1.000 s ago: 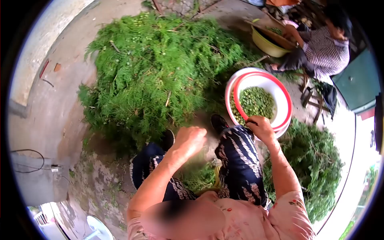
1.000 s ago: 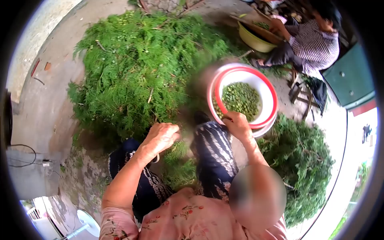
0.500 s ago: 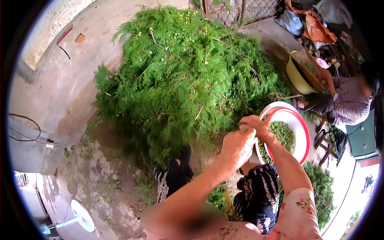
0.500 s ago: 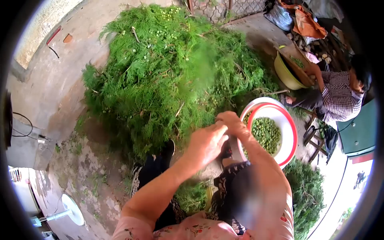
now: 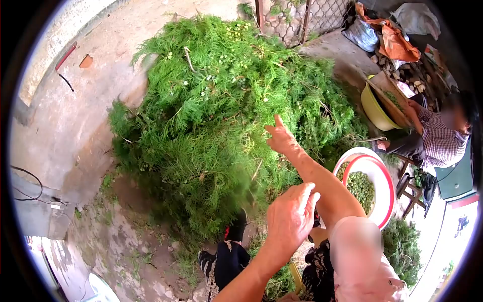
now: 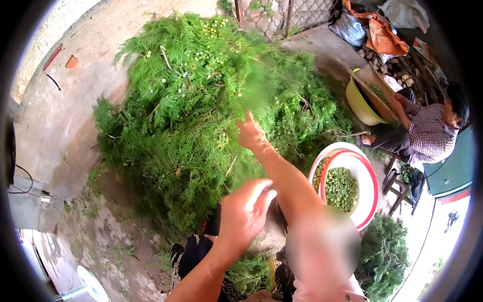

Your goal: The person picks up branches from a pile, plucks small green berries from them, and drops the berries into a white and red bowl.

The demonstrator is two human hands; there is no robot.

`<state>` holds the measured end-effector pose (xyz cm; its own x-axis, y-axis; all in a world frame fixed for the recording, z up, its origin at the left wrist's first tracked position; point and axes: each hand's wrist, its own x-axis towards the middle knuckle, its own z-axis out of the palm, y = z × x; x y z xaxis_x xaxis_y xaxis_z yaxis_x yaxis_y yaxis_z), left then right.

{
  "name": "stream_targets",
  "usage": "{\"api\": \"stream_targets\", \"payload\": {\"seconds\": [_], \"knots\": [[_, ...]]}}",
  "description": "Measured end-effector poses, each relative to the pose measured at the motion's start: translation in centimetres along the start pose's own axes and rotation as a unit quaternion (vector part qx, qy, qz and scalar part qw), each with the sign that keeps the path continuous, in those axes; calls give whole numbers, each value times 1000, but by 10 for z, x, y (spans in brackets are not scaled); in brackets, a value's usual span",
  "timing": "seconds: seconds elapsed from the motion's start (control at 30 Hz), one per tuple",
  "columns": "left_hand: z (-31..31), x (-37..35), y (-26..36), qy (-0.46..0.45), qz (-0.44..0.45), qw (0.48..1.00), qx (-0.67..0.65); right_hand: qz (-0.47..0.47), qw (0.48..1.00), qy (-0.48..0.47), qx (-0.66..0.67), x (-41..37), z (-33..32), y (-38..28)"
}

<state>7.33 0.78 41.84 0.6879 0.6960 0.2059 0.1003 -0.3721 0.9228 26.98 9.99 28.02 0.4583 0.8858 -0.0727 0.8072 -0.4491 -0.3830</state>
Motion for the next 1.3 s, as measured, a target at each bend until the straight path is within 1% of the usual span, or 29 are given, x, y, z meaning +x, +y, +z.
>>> {"api": "stream_targets", "payload": {"seconds": [0.07,0.1,0.13,0.2,0.23,0.27,0.3,0.33,0.37,0.4,0.47,0.5,0.53,0.6,0.63,0.73,0.8,0.83,0.87,0.93,1.03,1.07,1.1,1.2,1.23,1.27,1.3], "knots": [[-8,2,-1,7,-10,1000,-21,16,1000,14,4,25,10,2],[-11,3,-1,11,-5,1000,-29,37,999,7,22,34,7,-3],[-12,3,-4,21,0,998,-53,35,999,-18,-20,43,0,-8],[-19,6,-2,-1,-25,998,-52,-43,997,38,-42,68,23,19],[-21,7,-4,2,-18,999,-43,-10,1000,-4,1,65,4,5],[-21,7,-5,4,-9,999,-37,9,997,23,66,58,-8,-3],[-22,8,-6,5,0,1000,-30,34,995,17,89,53,-27,-12],[-24,8,-4,-6,-12,1000,-27,57,992,13,112,51,-38,-18],[-26,8,-2,-18,-23,999,-24,51,974,66,211,50,-31,-4],[-27,8,0,-29,-33,999,-23,69,951,54,297,48,-36,-1],[-26,7,-2,-7,-16,1000,-19,58,909,97,401,39,-42,5],[-25,7,-4,3,-7,1000,-17,49,898,106,423,33,-50,4],[-26,6,-4,-3,-27,1000,-7,52,894,111,432,22,-66,-8],[-32,7,-4,-15,-63,998,13,39,887,138,440,12,-81,-11],[-33,7,-7,9,-70,997,8,25,883,125,452,2,-94,-20],[-40,11,-24,110,-35,993,1,-10,877,132,462,-21,-122,-37],[-53,15,-24,166,-18,979,118,-9,867,147,476,-37,-136,-53],[-60,19,-23,191,18,967,165,-24,863,149,483,-44,-139,-57],[-65,22,-24,221,19,958,182,-39,858,150,490,-50,-141,-61],[-76,28,-21,234,26,937,257,-60,877,140,455,-68,-148,-75],[-80,30,-23,182,35,916,355,-77,910,105,393,-101,-158,-101],[-79,31,-22,165,42,906,388,-98,911,89,391,-111,-157,-109],[-78,31,-26,147,53,900,406,-137,900,95,402,-120,-151,-114],[-78,30,-31,90,30,898,430,-183,893,72,405,-152,-147,-135],[-82,31,-31,44,-1,925,377,-184,882,45,432,-159,-142,-138],[-82,25,-24,68,-68,944,315,-210,874,44,435,-167,-139,-142],[-78,21,-42,109,-68,981,145,-226,875,55,424,-175,-140,-147]]}}
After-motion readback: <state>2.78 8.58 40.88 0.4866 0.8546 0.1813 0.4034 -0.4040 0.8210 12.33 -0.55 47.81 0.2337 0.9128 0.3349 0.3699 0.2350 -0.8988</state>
